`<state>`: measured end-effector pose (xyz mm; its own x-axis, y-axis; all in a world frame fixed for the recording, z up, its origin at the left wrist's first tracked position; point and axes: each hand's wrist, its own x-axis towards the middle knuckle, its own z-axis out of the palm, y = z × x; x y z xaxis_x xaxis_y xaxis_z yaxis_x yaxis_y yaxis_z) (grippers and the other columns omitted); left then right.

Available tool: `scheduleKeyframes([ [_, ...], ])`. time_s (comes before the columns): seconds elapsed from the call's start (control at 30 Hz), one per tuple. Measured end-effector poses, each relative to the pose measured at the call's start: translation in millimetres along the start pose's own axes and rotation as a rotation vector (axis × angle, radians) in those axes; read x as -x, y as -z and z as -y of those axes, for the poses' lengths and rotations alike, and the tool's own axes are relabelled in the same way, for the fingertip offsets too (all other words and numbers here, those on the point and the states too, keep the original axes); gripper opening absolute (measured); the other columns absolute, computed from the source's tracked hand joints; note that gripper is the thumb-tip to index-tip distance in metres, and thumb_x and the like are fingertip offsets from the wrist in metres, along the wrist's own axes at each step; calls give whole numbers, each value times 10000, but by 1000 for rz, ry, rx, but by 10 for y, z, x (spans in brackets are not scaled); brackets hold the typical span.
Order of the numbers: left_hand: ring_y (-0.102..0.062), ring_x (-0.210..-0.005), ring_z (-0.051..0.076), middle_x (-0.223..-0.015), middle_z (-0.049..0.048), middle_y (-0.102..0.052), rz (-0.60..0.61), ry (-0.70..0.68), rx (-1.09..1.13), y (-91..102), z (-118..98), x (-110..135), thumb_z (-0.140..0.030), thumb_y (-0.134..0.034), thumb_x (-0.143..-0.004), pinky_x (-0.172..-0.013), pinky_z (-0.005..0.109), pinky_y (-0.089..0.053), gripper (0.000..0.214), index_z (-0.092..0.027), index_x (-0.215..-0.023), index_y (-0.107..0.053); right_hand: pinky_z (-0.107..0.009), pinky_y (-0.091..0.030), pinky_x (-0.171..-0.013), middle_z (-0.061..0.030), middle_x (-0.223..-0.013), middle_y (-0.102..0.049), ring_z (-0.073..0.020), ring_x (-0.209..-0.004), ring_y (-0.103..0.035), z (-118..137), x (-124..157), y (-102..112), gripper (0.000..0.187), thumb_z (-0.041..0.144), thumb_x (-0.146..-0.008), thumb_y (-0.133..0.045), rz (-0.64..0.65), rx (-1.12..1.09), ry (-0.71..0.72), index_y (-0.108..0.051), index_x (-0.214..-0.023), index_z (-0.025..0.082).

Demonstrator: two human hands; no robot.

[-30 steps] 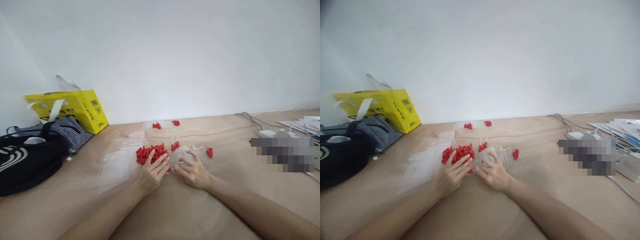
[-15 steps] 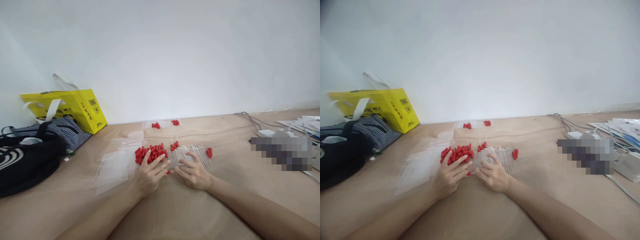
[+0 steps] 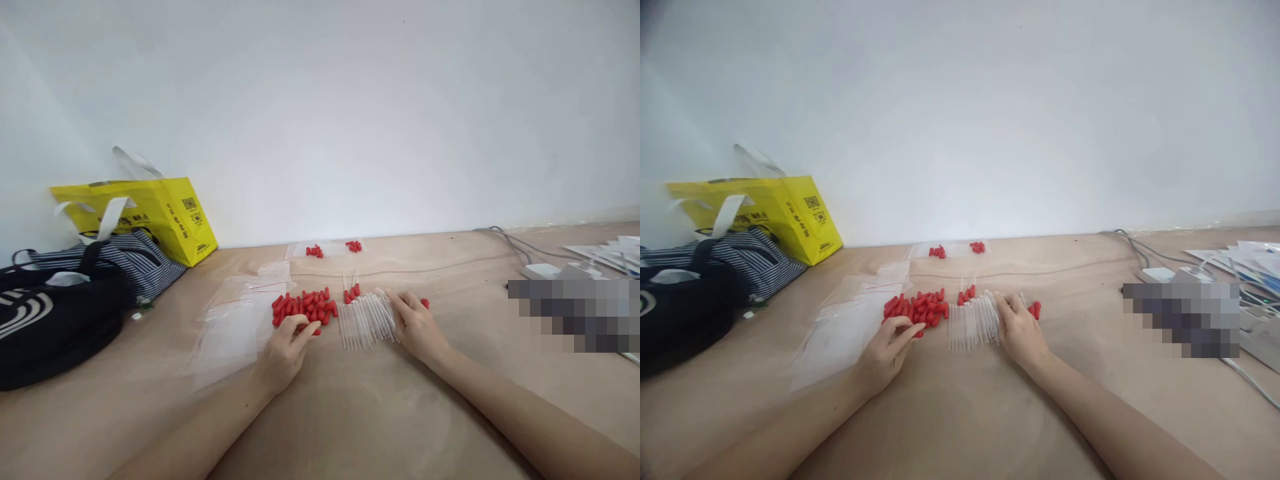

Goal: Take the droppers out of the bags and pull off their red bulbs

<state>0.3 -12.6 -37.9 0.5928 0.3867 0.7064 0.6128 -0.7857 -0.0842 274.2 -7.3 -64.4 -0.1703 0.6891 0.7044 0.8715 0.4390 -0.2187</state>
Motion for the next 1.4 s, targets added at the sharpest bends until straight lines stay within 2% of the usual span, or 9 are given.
scheduleKeyframes([
  [0.2, -493, -767, 136, -872, 66, -424, -74, 231, 42, -1, 32, -58, -124, -374, -829, -682, 267, -462, 339, -147, -1159, -448, -258, -387, -630, -77, -789, -485, -163, -719, -476, -237, 12, -24, 346, 4, -666, -371, 200, 124, -217, -548, -928, 144],
  [0.4, -523, -662, 131, -792, 28, -518, -52, 484, 65, 68, 256, -38, -214, -430, -790, -631, 270, -467, 231, -162, -1008, -485, -256, -363, -621, -70, -728, -487, -159, -675, -468, -256, 24, -58, 231, -11, -665, -379, 199, 195, -130, -537, -733, 143],
  [0.57, -545, -654, 149, -747, 10, -577, 100, 655, 38, 83, 414, -102, -289, -495, -735, -575, 261, -443, 175, -181, -873, -487, -257, -346, -568, -68, -712, -500, -154, -610, -485, -164, 31, -56, 172, 56, -725, -399, 122, 246, -101, -545, -718, 148],
  [0.73, -563, -705, 155, -758, 6, -618, 256, 660, 62, 63, 539, -264, -362, -478, -744, -632, 257, -427, 184, -192, -781, -536, -241, -289, -490, -55, -760, -541, -146, -591, -512, -10, 19, 49, 157, 208, -800, -426, 101, 308, -159, -578, -828, 184],
  [0.83, -567, -771, 174, -794, 17, -633, 331, 667, -21, 27, 590, -427, -415, -434, -764, -678, 269, -419, 261, -195, -787, -572, -242, -287, -492, -49, -768, -568, -150, -632, -525, 49, 1, 90, 172, 227, -806, -433, 68, 276, -106, -596, -851, 191],
  [0.97, -551, -861, 207, -842, 34, -642, 440, 631, -80, -157, 521, -769, -396, -461, -731, -755, 301, -391, 250, -199, -739, -614, -255, -336, -597, -35, -708, -575, -148, -684, -510, 103, -4, 75, 175, 177, -795, -441, 68, 78, 95, -616, -807, 182],
  [1.07, -573, -770, 198, -772, 24, -658, 558, 621, -45, -401, 380, -1026, -346, -510, -670, -685, 280, -403, 185, -209, -670, -635, -265, -331, -625, -31, -704, -578, -148, -697, -491, 159, 9, 56, 163, 163, -778, -464, 71, -11, 152, -623, -804, 189],
  [1.23, -588, -717, 242, -598, 73, -648, 715, 706, -64, -724, 188, -1285, -389, -547, -618, -705, 331, -394, 251, -184, -492, -618, -274, -277, -611, -15, -688, -591, -142, -670, -500, 198, 10, 75, 155, 191, -769, -478, 32, 27, 103, -627, -804, 210],
  [1.4, -596, -704, 238, -545, 50, -644, 779, 734, -67, -822, 141, -1374, -346, -545, -626, -762, 372, -368, 235, -196, -458, -610, -296, -232, -622, 5, -541, -592, -126, -542, -494, 149, -2, 55, 180, 228, -787, -457, -41, 153, -18, -634, -759, 211],
])
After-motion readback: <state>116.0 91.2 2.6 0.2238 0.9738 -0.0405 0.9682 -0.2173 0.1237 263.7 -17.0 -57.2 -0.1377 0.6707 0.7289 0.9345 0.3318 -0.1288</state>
